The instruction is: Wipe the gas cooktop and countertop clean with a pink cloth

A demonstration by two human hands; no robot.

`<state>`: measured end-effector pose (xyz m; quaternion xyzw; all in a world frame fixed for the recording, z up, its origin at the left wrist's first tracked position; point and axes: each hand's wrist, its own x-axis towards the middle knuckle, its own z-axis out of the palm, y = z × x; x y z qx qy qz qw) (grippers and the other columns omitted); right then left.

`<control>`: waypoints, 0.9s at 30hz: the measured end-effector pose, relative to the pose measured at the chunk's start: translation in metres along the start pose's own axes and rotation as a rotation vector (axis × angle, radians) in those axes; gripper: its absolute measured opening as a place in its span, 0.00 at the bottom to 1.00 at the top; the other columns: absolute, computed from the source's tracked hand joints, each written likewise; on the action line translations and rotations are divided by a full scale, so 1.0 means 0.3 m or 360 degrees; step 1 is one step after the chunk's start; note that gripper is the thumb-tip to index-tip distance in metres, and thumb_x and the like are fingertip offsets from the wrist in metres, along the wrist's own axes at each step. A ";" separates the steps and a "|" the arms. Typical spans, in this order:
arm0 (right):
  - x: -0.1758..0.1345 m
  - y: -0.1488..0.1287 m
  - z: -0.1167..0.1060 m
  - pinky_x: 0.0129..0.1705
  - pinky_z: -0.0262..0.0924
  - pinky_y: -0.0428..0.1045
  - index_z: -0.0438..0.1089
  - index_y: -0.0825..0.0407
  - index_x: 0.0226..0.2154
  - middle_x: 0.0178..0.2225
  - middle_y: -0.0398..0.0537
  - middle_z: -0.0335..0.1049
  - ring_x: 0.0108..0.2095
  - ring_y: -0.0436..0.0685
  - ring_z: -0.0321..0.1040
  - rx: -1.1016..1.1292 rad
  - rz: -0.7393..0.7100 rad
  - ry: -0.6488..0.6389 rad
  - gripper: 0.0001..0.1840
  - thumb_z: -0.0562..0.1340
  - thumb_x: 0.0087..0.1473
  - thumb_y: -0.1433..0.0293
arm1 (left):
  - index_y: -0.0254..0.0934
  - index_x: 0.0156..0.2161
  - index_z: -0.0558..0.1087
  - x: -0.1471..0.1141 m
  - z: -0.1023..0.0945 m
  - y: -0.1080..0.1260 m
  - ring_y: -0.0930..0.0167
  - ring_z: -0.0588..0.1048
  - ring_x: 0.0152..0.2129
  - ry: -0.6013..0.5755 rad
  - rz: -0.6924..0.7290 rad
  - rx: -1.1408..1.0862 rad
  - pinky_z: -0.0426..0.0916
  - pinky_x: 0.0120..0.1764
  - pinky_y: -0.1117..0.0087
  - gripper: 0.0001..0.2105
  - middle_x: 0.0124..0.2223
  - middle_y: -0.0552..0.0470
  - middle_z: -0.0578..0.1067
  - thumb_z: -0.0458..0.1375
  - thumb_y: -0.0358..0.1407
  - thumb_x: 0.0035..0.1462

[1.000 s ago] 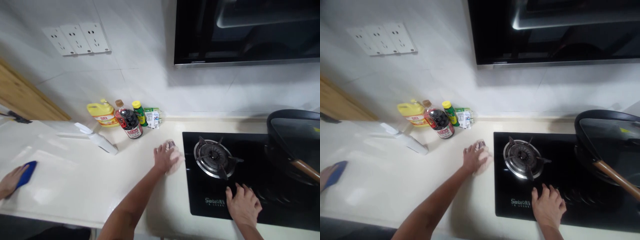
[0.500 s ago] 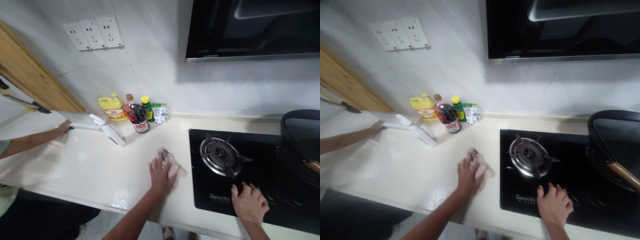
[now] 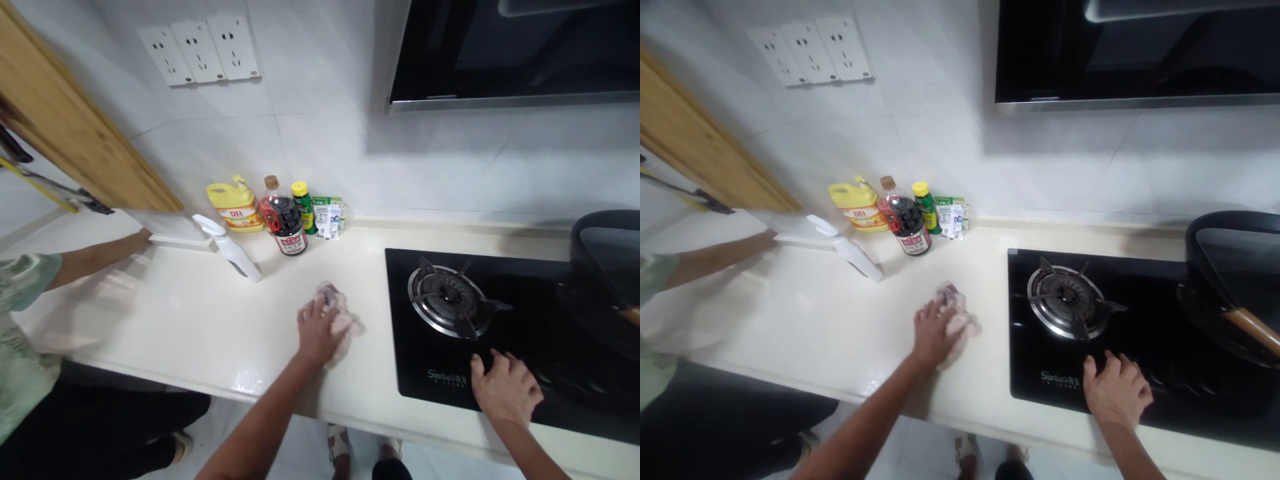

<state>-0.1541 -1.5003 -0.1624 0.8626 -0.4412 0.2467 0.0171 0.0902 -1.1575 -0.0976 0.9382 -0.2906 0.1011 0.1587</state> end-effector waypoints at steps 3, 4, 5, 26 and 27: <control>-0.001 0.004 0.000 0.56 0.55 0.73 0.70 0.56 0.54 0.56 0.70 0.66 0.58 0.77 0.61 0.0011 -0.0002 -0.0010 0.27 0.53 0.64 0.55 | 0.50 0.60 0.75 0.000 -0.088 -0.208 0.48 0.64 0.64 0.0020 -0.0271 0.0142 0.59 0.61 0.45 0.25 0.70 0.43 0.65 0.63 0.48 0.58; -0.001 0.006 0.002 0.56 0.55 0.73 0.70 0.57 0.53 0.56 0.70 0.66 0.58 0.78 0.61 0.0014 -0.0004 -0.0009 0.27 0.53 0.63 0.54 | 0.49 0.60 0.75 -0.026 -0.119 -0.279 0.50 0.64 0.64 0.0054 -0.0340 0.0173 0.60 0.61 0.47 0.24 0.70 0.43 0.66 0.62 0.48 0.59; -0.001 0.008 0.004 0.56 0.55 0.73 0.70 0.57 0.53 0.56 0.70 0.66 0.58 0.78 0.61 0.0016 -0.0005 -0.0005 0.27 0.53 0.64 0.54 | 0.49 0.60 0.75 -0.064 -0.150 -0.349 0.52 0.65 0.64 0.0076 -0.0422 0.0202 0.61 0.61 0.48 0.23 0.69 0.43 0.66 0.61 0.48 0.60; -0.003 0.035 0.032 0.56 0.52 0.76 0.69 0.63 0.53 0.57 0.77 0.62 0.59 0.84 0.58 0.0030 0.0073 -0.0046 0.34 0.51 0.63 0.50 | 0.45 0.57 0.77 -0.566 -0.069 -0.069 0.42 0.62 0.63 0.0084 -0.0392 0.0253 0.61 0.58 0.40 0.25 0.65 0.37 0.70 0.61 0.51 0.57; -0.002 0.037 0.031 0.56 0.52 0.76 0.70 0.64 0.53 0.57 0.78 0.62 0.59 0.84 0.58 0.0041 0.0073 -0.0050 0.34 0.51 0.63 0.51 | 0.48 0.57 0.77 -0.590 -0.040 -0.021 0.43 0.62 0.64 0.0055 -0.0246 0.0184 0.60 0.58 0.41 0.25 0.65 0.39 0.71 0.62 0.53 0.56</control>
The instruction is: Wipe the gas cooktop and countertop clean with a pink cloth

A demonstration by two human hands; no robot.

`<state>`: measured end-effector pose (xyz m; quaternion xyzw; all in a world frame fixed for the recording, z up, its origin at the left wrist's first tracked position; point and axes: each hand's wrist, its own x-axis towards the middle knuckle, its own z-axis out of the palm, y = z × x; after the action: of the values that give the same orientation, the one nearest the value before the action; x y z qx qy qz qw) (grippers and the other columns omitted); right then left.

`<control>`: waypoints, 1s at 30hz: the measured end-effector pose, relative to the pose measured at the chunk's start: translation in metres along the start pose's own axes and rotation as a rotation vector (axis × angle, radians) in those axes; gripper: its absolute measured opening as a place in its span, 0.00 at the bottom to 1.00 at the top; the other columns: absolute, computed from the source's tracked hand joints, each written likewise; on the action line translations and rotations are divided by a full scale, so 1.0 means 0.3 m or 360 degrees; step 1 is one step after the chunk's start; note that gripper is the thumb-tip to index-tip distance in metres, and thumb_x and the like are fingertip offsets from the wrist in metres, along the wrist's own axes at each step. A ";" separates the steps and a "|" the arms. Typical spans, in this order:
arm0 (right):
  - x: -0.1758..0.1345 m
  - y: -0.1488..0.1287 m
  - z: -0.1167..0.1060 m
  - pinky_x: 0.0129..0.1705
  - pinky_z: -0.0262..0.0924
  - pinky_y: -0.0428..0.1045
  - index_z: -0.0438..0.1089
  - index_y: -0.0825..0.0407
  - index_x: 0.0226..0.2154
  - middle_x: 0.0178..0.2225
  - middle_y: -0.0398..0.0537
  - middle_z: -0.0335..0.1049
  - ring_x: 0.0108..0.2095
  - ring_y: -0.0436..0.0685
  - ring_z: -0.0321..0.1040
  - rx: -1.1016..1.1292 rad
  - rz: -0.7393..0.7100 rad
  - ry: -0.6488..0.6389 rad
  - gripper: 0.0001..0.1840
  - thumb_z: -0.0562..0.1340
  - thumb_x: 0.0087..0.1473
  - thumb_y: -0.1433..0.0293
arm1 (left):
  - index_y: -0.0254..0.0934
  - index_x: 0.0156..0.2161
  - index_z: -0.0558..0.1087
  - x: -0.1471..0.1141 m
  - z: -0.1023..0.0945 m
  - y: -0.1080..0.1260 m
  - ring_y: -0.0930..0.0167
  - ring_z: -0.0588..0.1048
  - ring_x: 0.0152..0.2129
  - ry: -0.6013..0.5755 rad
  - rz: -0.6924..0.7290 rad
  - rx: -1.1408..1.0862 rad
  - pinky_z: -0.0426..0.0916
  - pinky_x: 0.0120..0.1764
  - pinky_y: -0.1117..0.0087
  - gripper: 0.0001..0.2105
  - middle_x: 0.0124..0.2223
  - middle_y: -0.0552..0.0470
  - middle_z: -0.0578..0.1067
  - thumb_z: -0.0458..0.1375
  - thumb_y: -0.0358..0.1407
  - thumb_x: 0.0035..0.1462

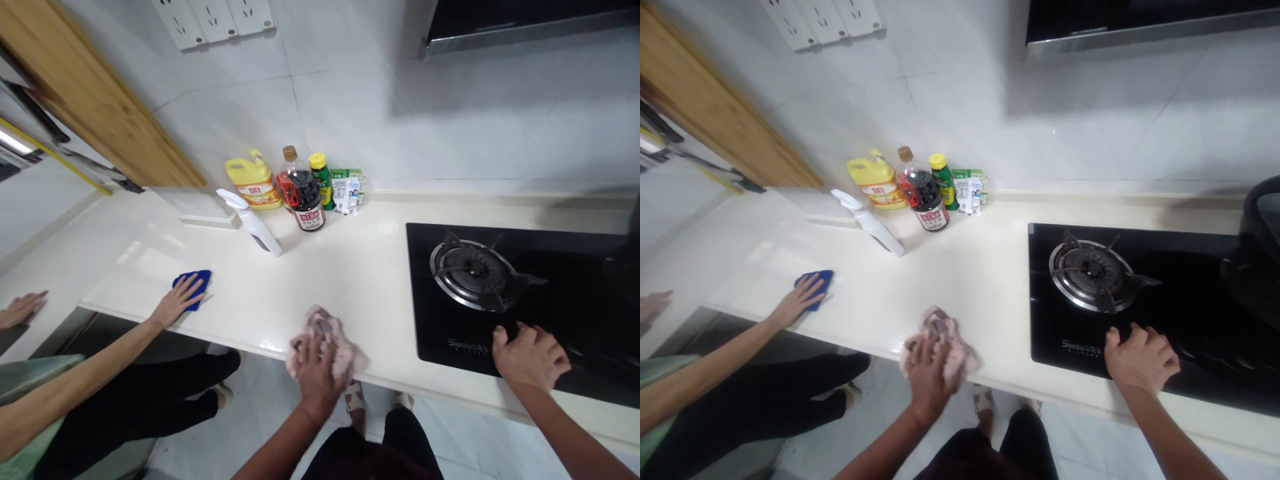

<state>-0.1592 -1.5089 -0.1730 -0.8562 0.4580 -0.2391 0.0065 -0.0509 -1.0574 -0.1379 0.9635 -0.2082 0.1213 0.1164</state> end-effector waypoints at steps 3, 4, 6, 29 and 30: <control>0.001 0.007 -0.004 0.55 0.52 0.78 0.70 0.63 0.54 0.57 0.78 0.62 0.59 0.85 0.57 0.0050 -0.0007 -0.0001 0.33 0.53 0.62 0.52 | 0.54 0.57 0.76 -0.067 0.046 0.045 0.47 0.63 0.63 -0.0002 0.0529 -0.0159 0.61 0.57 0.45 0.25 0.63 0.45 0.74 0.64 0.55 0.54; 0.001 0.010 -0.005 0.55 0.52 0.78 0.70 0.62 0.54 0.57 0.78 0.62 0.59 0.85 0.57 0.0063 -0.0011 0.0001 0.32 0.54 0.62 0.52 | 0.56 0.57 0.76 -0.074 0.049 0.025 0.49 0.64 0.63 0.0008 0.0708 -0.0175 0.61 0.57 0.47 0.24 0.62 0.46 0.75 0.64 0.54 0.56; 0.001 0.014 -0.007 0.54 0.53 0.78 0.70 0.61 0.54 0.57 0.78 0.62 0.59 0.85 0.57 0.0069 -0.0015 0.0006 0.33 0.54 0.61 0.51 | 0.58 0.58 0.75 -0.064 0.032 -0.059 0.53 0.66 0.61 0.0016 0.0953 -0.0135 0.62 0.56 0.51 0.20 0.60 0.48 0.76 0.63 0.48 0.60; 0.004 -0.027 -0.041 0.57 0.52 0.74 0.69 0.60 0.53 0.59 0.74 0.62 0.60 0.82 0.56 0.0059 0.0034 -0.0041 0.32 0.52 0.62 0.51 | 0.36 0.59 0.73 0.059 -0.171 -0.502 0.44 0.67 0.55 -0.0264 -0.0241 0.0715 0.65 0.51 0.46 0.26 0.63 0.32 0.70 0.60 0.45 0.58; 0.003 -0.035 -0.048 0.58 0.52 0.74 0.69 0.60 0.53 0.59 0.74 0.62 0.60 0.81 0.56 0.0054 0.0035 -0.0052 0.31 0.52 0.62 0.52 | 0.36 0.58 0.74 0.049 -0.158 -0.450 0.44 0.67 0.55 -0.0253 -0.0205 0.0695 0.65 0.52 0.46 0.25 0.62 0.32 0.70 0.60 0.45 0.58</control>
<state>-0.1566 -1.5007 -0.1574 -0.8547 0.4630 -0.2327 0.0313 0.0114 -0.9303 -0.1126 0.9837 -0.1235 0.0797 -0.1038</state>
